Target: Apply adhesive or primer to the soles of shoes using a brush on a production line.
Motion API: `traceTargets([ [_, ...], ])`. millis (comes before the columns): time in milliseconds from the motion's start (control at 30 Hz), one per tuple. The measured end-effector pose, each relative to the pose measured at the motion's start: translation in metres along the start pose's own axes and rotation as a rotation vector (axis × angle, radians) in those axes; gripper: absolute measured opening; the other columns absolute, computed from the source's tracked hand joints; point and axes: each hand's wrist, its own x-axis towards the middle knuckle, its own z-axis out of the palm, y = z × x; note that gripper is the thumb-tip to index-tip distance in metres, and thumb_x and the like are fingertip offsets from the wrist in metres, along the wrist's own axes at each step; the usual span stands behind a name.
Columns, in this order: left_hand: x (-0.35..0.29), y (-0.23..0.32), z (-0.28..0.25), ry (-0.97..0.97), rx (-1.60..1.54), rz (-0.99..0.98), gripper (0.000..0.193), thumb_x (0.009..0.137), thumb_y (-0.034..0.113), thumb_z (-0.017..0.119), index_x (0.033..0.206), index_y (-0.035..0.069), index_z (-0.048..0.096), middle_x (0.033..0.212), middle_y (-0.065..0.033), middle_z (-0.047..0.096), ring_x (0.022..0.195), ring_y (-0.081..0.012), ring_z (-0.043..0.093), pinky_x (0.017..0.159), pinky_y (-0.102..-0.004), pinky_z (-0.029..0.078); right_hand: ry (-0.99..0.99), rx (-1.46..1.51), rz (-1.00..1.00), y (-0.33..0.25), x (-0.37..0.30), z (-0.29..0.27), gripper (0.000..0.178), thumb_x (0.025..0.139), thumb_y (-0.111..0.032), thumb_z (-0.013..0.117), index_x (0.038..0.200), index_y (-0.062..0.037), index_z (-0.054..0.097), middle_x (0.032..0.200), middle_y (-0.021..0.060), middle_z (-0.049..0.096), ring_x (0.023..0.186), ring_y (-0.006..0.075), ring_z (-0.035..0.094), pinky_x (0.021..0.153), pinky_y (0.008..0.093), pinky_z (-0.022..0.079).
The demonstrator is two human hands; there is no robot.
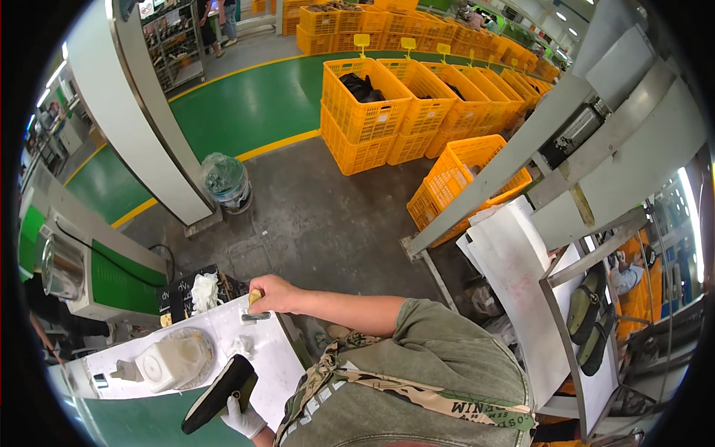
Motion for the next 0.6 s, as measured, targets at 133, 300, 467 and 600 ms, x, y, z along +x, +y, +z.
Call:
traceTargets([
  [133, 0.003, 0.005, 0.023, -0.021, 0.072, 0.078, 0.058, 0.082, 0.006, 0.07, 0.134, -0.005, 0.046, 0.127, -0.0175, 0.058, 0.111, -0.0292, 0.06, 0.098, -0.042, 0.05, 0.001, 0.005, -0.024, -0.006, 0.002, -0.006, 0.022, 0.071, -0.01, 0.081, 0.082, -0.0019, 0.063, 0.074, 0.0026, 0.063, 0.069, 0.0098, 0.055, 0.063, 0.0282, 0.045],
  [300, -0.003, 0.013, 0.027, -0.018, 0.117, 0.09, 0.057, 0.081, 0.003, 0.068, 0.132, -0.007, 0.047, 0.124, -0.0167, 0.058, 0.108, -0.0278, 0.061, 0.097, -0.0393, 0.05, 0.016, -0.028, -0.028, -0.013, -0.006, -0.008, 0.022, 0.071, -0.01, 0.081, 0.082, -0.0025, 0.064, 0.074, 0.0032, 0.063, 0.069, 0.0104, 0.056, 0.064, 0.0283, 0.046],
  [467, -0.051, 0.035, 0.024, 0.095, 0.194, 0.221, 0.051, 0.079, -0.002, 0.065, 0.125, -0.014, 0.05, 0.119, -0.0199, 0.06, 0.103, -0.0281, 0.062, 0.093, -0.0391, 0.053, -0.053, -0.056, -0.073, -0.004, -0.02, 0.031, 0.023, 0.071, -0.013, 0.081, 0.085, -0.0037, 0.066, 0.076, 0.0027, 0.064, 0.07, 0.0106, 0.057, 0.064, 0.0294, 0.048],
  [600, -0.071, 0.05, 0.016, 0.199, 0.477, 0.256, 0.061, 0.069, 0.003, 0.086, 0.121, -0.01, 0.056, 0.115, -0.0147, 0.064, 0.102, -0.0211, 0.062, 0.093, -0.0362, 0.052, -0.06, -0.025, -0.04, -0.034, -0.054, 0.053, 0.021, 0.072, -0.01, 0.079, 0.084, -0.0045, 0.064, 0.076, 0.0008, 0.062, 0.07, 0.0101, 0.057, 0.065, 0.028, 0.049],
])
